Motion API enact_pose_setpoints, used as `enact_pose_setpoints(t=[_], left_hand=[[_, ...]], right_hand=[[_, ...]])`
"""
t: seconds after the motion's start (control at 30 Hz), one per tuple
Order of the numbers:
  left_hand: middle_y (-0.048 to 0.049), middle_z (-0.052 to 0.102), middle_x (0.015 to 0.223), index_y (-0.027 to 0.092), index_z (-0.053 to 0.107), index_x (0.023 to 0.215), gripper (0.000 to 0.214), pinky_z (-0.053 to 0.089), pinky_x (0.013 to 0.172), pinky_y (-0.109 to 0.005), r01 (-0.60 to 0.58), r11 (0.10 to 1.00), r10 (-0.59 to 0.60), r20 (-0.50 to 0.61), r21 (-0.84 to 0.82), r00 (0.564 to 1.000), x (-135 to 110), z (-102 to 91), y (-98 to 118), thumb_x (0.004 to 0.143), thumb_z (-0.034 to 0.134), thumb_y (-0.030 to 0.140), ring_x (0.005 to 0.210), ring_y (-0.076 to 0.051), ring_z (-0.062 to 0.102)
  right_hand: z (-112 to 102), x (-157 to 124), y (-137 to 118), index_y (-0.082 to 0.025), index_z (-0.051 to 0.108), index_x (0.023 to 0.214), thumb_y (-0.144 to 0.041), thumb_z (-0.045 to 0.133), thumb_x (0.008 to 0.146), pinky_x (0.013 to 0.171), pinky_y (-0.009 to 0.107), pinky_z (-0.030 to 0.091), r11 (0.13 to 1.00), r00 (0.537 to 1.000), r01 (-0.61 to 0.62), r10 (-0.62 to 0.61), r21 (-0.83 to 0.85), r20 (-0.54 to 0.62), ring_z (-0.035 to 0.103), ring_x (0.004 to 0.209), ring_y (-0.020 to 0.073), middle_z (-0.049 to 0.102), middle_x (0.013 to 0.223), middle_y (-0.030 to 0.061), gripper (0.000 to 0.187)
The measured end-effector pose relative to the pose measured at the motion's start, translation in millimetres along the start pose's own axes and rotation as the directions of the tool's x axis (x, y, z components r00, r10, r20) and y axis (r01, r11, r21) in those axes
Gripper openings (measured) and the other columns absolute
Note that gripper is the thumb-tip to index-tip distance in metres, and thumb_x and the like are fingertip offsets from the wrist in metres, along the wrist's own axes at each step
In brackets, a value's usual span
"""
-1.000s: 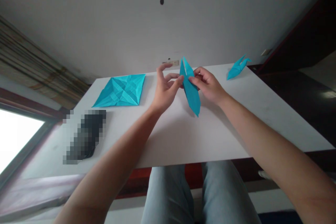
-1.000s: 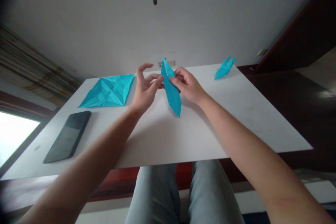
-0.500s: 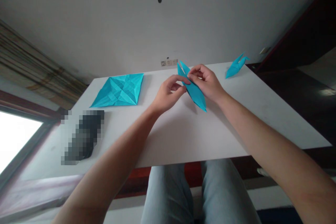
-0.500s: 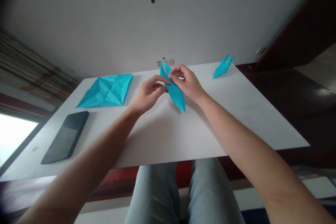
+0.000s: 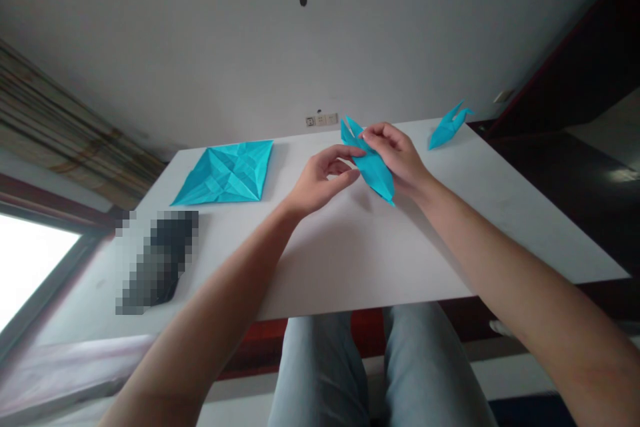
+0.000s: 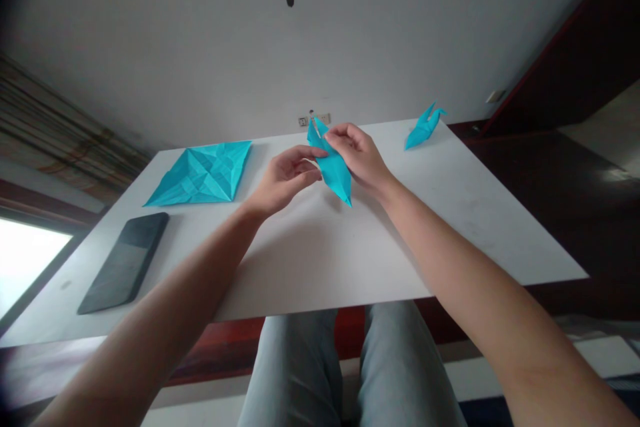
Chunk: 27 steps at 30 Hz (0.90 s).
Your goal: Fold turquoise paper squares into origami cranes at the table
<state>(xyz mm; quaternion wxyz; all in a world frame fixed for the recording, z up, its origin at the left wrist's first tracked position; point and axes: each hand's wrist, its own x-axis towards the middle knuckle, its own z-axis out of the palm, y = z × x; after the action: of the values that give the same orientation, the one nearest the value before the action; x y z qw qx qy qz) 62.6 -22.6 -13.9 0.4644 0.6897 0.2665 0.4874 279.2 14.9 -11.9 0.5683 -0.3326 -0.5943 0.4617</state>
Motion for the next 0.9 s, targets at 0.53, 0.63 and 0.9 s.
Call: enact_pose_setpoints(t=[0.53, 0.63, 0.9], left_hand=[[-0.0077, 0.082, 0.122, 0.025, 0.085, 0.125, 0.062, 0.07, 0.088, -0.029, -0.093, 0.996, 0.094, -0.174, 0.019, 0.98, 8, -10.5, -18, 0.094, 0.097, 0.078, 0.097, -0.018, 0.08], [-0.0082, 0.082, 0.123, 0.025, 0.084, 0.124, 0.063, 0.07, 0.09, -0.03, -0.087, 0.996, 0.088, -0.183, 0.01, 0.979, 7, -10.1, -18, 0.093, 0.099, 0.077, 0.102, -0.019, 0.08], [-0.0056, 0.084, 0.113, 0.022, 0.079, 0.112, 0.067, 0.066, 0.082, -0.027, -0.056, 0.996, 0.043, -0.202, -0.062, 0.979, 7, -5.8, -7, 0.085, 0.104, 0.079, 0.092, -0.016, 0.08]], right_hand=[[-4, -8, -17, -0.028, 0.081, 0.123, -0.042, 0.087, 0.085, 0.06, 0.026, 0.06, 0.996, 0.969, -0.08, 0.069, 0.034, 0.239, 0.072, 0.076, 0.0156, 0.081, 0.114, 0.0014, 0.042], [-7, -8, -17, -0.026, 0.08, 0.126, -0.036, 0.086, 0.081, 0.059, 0.026, 0.058, 0.998, 0.965, -0.054, 0.046, 0.026, 0.257, 0.071, 0.076, 0.0145, 0.081, 0.122, 0.0025, 0.047], [-10, -9, -17, -0.028, 0.079, 0.133, -0.033, 0.087, 0.078, 0.058, 0.027, 0.06, 0.997, 0.941, -0.043, 0.017, 0.07, 0.337, 0.074, 0.074, 0.0144, 0.082, 0.132, 0.0033, 0.055]])
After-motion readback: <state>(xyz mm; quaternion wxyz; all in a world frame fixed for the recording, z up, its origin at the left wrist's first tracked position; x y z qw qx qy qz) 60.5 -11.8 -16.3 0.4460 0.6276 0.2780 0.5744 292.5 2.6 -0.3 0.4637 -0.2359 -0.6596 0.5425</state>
